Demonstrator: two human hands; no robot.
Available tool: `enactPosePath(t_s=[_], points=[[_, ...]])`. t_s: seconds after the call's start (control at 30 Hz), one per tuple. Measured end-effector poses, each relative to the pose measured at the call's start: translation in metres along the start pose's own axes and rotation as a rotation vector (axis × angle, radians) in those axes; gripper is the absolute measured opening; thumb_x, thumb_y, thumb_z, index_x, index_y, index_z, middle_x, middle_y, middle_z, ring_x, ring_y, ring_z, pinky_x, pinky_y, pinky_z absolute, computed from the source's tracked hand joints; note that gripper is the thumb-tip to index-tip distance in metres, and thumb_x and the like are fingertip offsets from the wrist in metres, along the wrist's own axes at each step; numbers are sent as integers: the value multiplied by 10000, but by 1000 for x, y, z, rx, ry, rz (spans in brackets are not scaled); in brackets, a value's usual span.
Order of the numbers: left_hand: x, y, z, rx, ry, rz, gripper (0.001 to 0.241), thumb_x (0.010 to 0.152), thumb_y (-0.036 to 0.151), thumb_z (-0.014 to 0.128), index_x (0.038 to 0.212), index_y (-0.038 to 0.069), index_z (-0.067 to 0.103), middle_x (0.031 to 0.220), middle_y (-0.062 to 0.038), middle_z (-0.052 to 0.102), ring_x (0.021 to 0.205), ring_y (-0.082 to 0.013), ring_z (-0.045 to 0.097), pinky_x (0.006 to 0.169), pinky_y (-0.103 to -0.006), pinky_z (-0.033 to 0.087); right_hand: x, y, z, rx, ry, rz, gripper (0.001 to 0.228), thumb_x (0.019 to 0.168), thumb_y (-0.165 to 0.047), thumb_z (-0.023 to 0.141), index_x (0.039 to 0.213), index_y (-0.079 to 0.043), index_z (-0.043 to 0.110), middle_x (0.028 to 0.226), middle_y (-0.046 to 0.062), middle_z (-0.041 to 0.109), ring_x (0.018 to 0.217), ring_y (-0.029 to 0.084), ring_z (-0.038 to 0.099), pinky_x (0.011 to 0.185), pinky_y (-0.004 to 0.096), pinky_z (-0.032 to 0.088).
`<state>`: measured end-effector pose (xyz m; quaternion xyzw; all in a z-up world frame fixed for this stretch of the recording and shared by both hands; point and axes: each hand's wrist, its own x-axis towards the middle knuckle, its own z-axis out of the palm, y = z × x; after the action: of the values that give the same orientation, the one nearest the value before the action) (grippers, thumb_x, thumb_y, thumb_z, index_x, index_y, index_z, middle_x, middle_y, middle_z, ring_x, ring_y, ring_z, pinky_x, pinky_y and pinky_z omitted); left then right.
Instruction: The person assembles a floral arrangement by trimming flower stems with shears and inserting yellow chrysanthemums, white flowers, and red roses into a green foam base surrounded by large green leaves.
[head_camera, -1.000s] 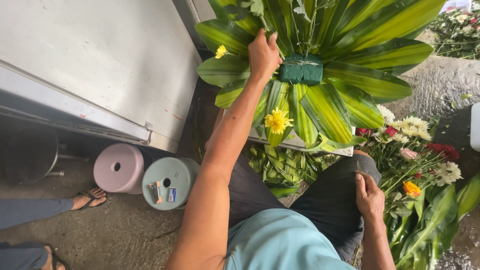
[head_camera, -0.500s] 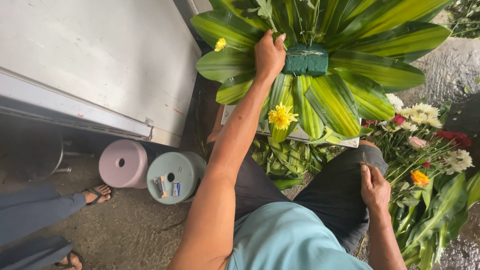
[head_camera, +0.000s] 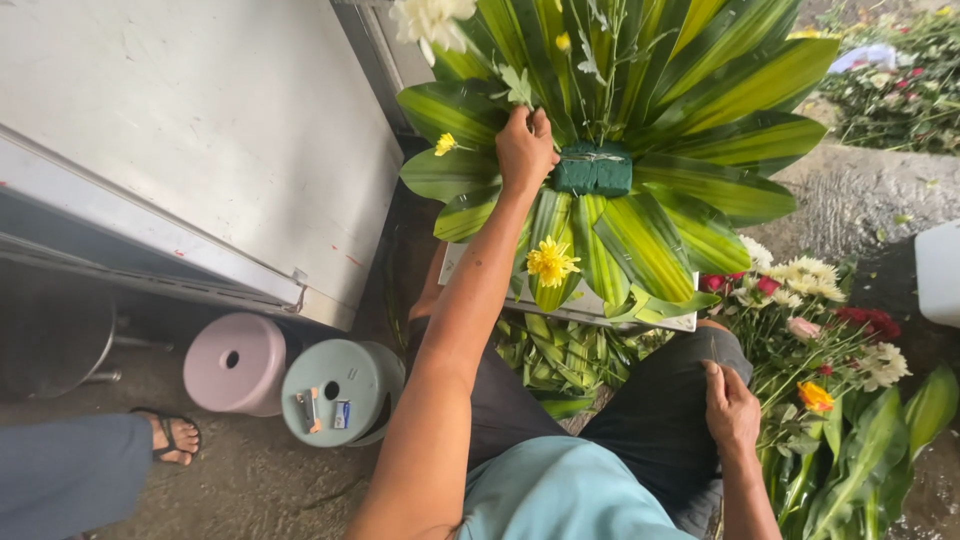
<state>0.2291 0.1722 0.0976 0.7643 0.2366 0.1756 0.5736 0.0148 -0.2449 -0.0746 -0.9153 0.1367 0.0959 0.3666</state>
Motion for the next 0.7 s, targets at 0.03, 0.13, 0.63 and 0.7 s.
enactPosePath(t_s=[0.03,0.13,0.63,0.7], points=[[-1,-2,1,-75,-25,-5,372,1040,300,455,1271,26,558,793,-196,708,540,-226,740,508,-358,652,1,1,1,-1,6,-27,434,1074,-530,489,1232,-243,774,854,125,702,880,309,669,802,431,469],[3,-18,9,-119,-13,62,282,1045,300,478,1072,28,543,693,-175,647,520,-221,722,449,-353,602,3,-4,-1,-5,-23,-4,428,1074,-527,476,1245,-270,772,859,109,710,895,314,672,830,433,471],[30,-61,37,-27,116,71,244,951,287,600,997,65,691,637,-172,744,543,-270,754,484,-353,627,20,44,15,165,64,-133,357,1145,-438,554,1221,-143,740,947,316,697,986,556,642,854,630,478],[16,-45,23,-20,85,78,215,946,242,582,976,58,691,624,-169,734,536,-276,757,464,-356,627,27,47,16,236,106,-111,349,1143,-429,572,1186,-124,736,970,306,695,999,533,651,847,624,479]])
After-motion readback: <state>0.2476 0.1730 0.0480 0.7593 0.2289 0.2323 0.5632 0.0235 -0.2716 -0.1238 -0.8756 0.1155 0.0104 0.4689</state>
